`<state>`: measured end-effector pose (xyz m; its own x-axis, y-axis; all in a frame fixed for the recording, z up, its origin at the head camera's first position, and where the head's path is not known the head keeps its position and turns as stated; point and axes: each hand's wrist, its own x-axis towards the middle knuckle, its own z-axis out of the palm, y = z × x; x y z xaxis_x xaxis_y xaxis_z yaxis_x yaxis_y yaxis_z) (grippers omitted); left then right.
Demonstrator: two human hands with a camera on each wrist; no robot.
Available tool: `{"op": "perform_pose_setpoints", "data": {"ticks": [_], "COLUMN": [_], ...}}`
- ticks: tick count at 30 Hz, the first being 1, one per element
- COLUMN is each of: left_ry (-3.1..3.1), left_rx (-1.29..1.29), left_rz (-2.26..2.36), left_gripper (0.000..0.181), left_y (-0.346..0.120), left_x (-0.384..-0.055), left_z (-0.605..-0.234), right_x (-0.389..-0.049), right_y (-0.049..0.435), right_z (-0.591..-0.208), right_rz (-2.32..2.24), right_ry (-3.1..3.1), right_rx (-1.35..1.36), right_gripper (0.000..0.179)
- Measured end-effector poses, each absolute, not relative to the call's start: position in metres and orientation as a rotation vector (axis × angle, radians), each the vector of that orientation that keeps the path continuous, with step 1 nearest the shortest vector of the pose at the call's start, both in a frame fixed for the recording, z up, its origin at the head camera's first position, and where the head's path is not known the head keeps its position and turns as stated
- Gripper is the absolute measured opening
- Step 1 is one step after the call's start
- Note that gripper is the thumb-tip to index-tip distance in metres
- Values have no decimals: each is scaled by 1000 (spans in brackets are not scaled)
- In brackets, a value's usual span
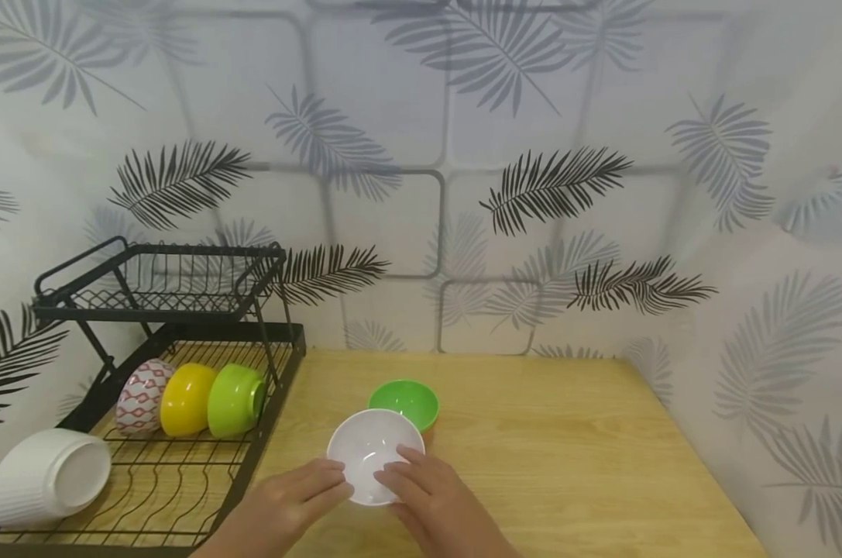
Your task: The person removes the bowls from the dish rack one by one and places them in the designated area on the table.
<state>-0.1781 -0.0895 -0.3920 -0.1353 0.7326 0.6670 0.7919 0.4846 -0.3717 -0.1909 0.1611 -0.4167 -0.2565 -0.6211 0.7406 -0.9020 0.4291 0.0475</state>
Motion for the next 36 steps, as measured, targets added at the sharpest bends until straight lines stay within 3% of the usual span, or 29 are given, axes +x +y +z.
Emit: {"op": "perform_pose_setpoints", "data": {"ticks": [3, 6, 12, 17, 23, 25, 28, 32, 36], "left_ry": [-1887, -1881, -1867, -1912, -2021, -2052, -2076, -2093, -2055], "left_rx": [-1270, -1265, -1272, -1276, -1274, -1265, -1253, -1254, -1265], "left_rz": [-90, -98, -80, -117, -172, -177, -186, -301, -491], "left_gripper": [23, 42, 33, 44, 17, 20, 24, 24, 16], "left_y": [-88, -87, -87, -86, -86, -86, -86, -86, -89], "left_x": [-178, -178, -178, -176, -173, -173, -173, -175, -177], "left_z": [-392, -393, -393, -394, -393, -393, -394, -395, -394], "right_x": [-190, -189, -191, -193, -192, -191, -191, -190, -190], "right_y": [161, 161, 162, 162, 161, 161, 161, 161, 162], "right_z": [-416, -417, -416, -415, -412, -412, -412, -410, -408], "right_rz": [510, 497, 462, 432, 456, 460, 445, 461, 486], "right_ry": [-1997, -2021, -1955, -1923, -1966, -1970, -1957, -2002, -2031], "right_rx": [1281, 1274, 1306, 1334, 1337, 1339, 1346, 1350, 1338], "right_gripper": [20, 20, 14, 14, 32, 30, 5, 20, 18]}}
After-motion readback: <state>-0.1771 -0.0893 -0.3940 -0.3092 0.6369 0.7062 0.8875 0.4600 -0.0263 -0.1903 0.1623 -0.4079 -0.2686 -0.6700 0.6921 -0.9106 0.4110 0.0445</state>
